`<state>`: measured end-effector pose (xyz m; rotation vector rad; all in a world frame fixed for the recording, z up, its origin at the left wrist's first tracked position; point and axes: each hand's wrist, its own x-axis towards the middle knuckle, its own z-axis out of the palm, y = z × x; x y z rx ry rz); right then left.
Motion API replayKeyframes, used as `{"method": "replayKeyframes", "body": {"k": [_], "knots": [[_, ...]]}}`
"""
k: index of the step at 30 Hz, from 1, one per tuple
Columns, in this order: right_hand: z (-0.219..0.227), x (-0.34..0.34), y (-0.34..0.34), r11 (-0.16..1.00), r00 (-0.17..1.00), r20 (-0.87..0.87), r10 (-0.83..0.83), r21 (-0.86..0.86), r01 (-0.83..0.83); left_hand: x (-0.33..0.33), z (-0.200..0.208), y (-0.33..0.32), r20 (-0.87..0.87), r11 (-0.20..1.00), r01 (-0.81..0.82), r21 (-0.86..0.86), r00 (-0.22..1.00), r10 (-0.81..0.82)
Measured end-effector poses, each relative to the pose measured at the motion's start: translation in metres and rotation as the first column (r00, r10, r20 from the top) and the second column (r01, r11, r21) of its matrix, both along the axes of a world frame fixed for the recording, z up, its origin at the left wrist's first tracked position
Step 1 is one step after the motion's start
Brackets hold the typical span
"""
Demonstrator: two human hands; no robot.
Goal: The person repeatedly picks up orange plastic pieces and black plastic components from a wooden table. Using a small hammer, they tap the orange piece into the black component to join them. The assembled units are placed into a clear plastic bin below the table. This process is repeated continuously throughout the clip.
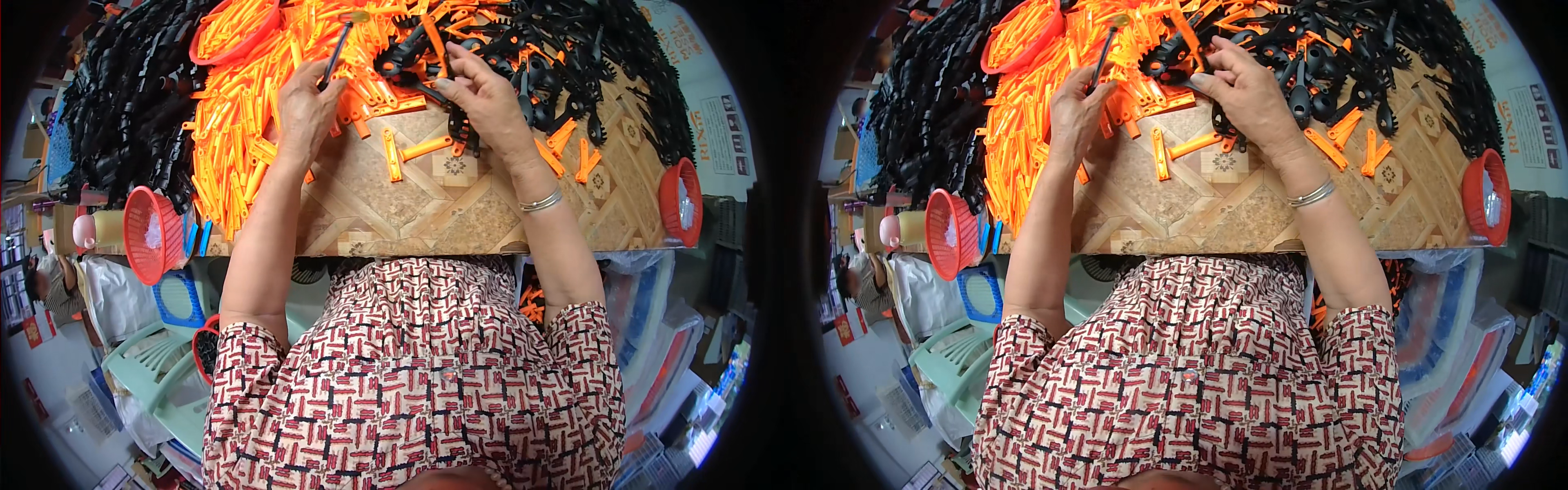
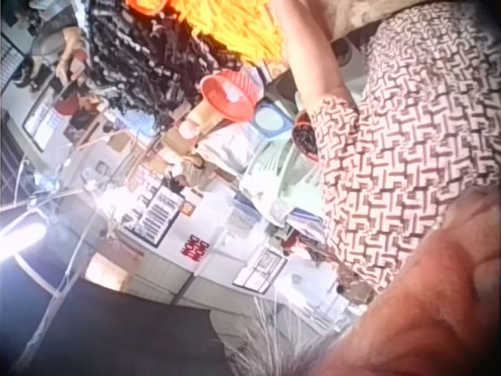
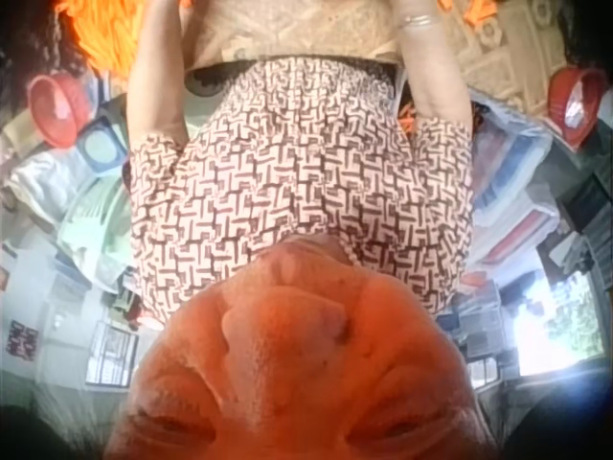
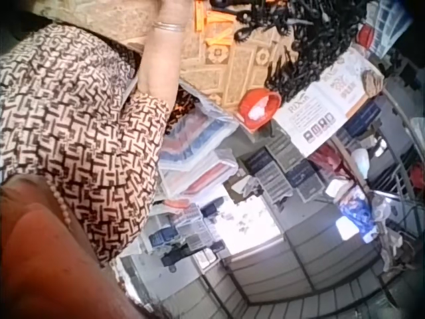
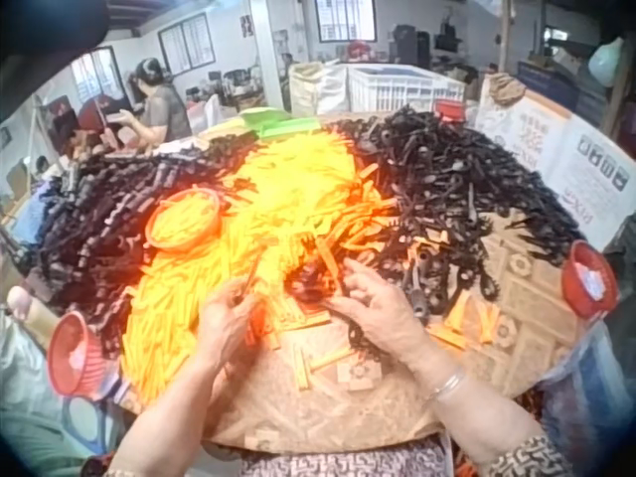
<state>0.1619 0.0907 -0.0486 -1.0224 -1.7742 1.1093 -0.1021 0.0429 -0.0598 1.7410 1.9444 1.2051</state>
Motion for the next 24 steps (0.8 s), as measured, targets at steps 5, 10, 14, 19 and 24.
{"method": "replayKeyframes", "body": {"k": [5,10,14,19,24], "knots": [[-0.007,0.007,0.006,0.987,0.964,-0.263,-0.032,-0.163,-0.012,0.025,0.006,0.004,0.052,0.971,0.193,-0.144,0.981,-0.188],[0.009,0.020,0.003,0.961,0.915,-0.400,-0.058,-0.270,-0.057,0.000,0.007,-0.021,0.089,0.934,0.236,-0.266,0.971,-0.220],[0.015,0.029,-0.005,0.960,0.863,-0.500,-0.072,-0.269,-0.076,-0.019,0.005,-0.044,0.233,0.966,0.154,-0.208,0.967,-0.104],[0.017,0.046,-0.032,0.933,0.903,-0.429,-0.025,-0.334,-0.133,-0.013,0.021,-0.058,0.343,0.987,0.004,-0.158,0.938,0.051],[0.018,0.061,-0.040,0.994,0.833,-0.545,-0.093,-0.098,0.046,0.014,0.029,-0.083,0.118,0.951,0.243,-0.193,0.967,-0.224]]}}
